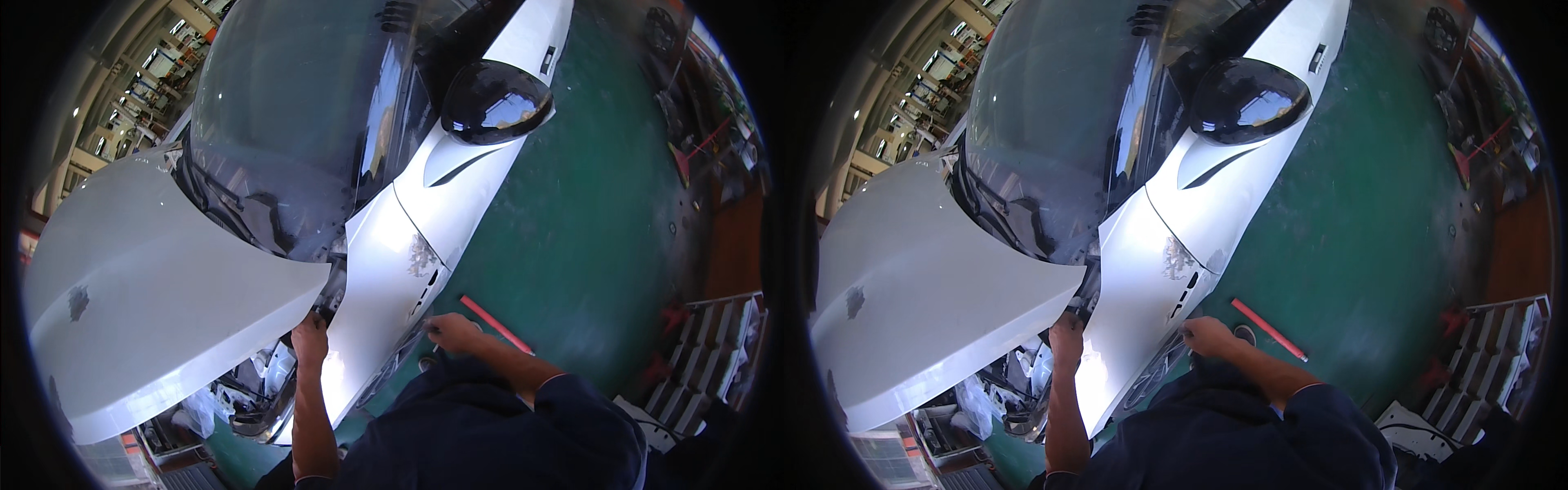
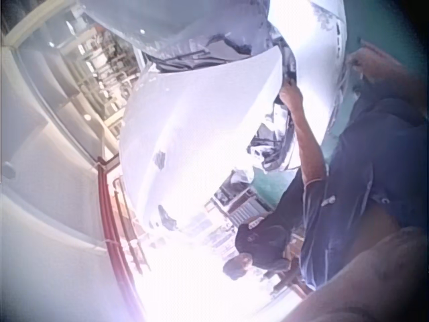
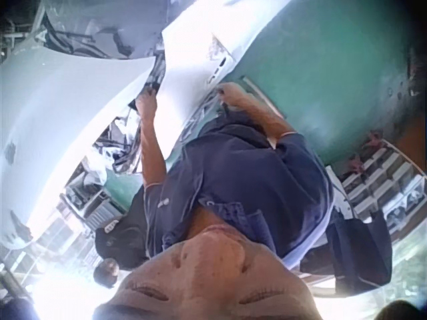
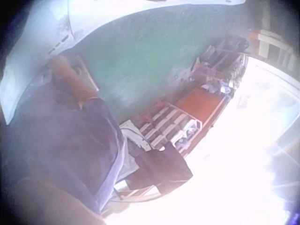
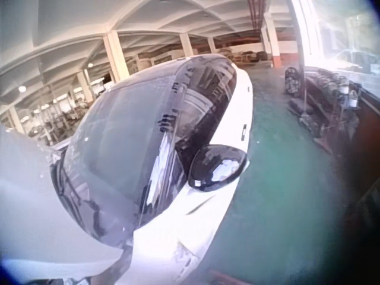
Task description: The person removes bolts from the hood of a white car using a ratchet, lifts the hood off, and then places it back onto the vehicle, aligning and securing it. The person uses a ratchet to remove and tighten bolts at the hood hinges.
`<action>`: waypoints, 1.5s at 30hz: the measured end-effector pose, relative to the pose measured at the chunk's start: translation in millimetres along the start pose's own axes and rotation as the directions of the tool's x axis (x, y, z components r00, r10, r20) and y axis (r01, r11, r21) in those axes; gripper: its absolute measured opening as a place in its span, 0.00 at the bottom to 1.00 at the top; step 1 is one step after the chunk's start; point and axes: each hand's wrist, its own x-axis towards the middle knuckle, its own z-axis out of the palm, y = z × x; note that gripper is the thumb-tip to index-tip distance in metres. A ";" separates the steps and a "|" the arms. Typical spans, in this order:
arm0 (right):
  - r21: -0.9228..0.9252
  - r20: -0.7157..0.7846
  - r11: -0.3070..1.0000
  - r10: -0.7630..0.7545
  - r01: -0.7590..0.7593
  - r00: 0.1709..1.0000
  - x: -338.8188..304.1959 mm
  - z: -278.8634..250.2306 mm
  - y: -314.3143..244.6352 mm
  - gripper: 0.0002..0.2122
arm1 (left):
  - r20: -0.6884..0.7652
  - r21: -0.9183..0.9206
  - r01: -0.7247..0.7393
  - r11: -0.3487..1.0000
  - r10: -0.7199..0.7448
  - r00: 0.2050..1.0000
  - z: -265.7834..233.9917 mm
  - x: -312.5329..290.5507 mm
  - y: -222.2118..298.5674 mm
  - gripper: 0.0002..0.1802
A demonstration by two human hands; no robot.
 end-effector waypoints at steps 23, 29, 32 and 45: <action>0.036 0.015 0.986 0.162 -0.162 0.987 -11.9 13.3 41.4 0.11 | 0.071 0.117 -0.035 0.993 0.027 0.997 6.2 14.3 -33.9 0.09; 0.023 0.057 0.979 0.203 -0.205 0.977 -15.1 18.2 48.2 0.12 | 0.105 0.042 -0.119 0.992 0.115 0.988 3.9 15.5 -47.5 0.09; -0.024 0.078 0.977 0.214 -0.212 0.974 -14.1 17.6 55.5 0.13 | 0.174 0.181 -0.184 0.966 0.152 0.973 10.9 19.8 -50.4 0.10; -0.081 -0.018 0.993 0.089 -0.091 0.996 -25.1 7.8 68.9 0.15 | -0.387 -0.031 0.225 0.974 -0.219 0.896 -18.6 -75.2 -59.7 0.10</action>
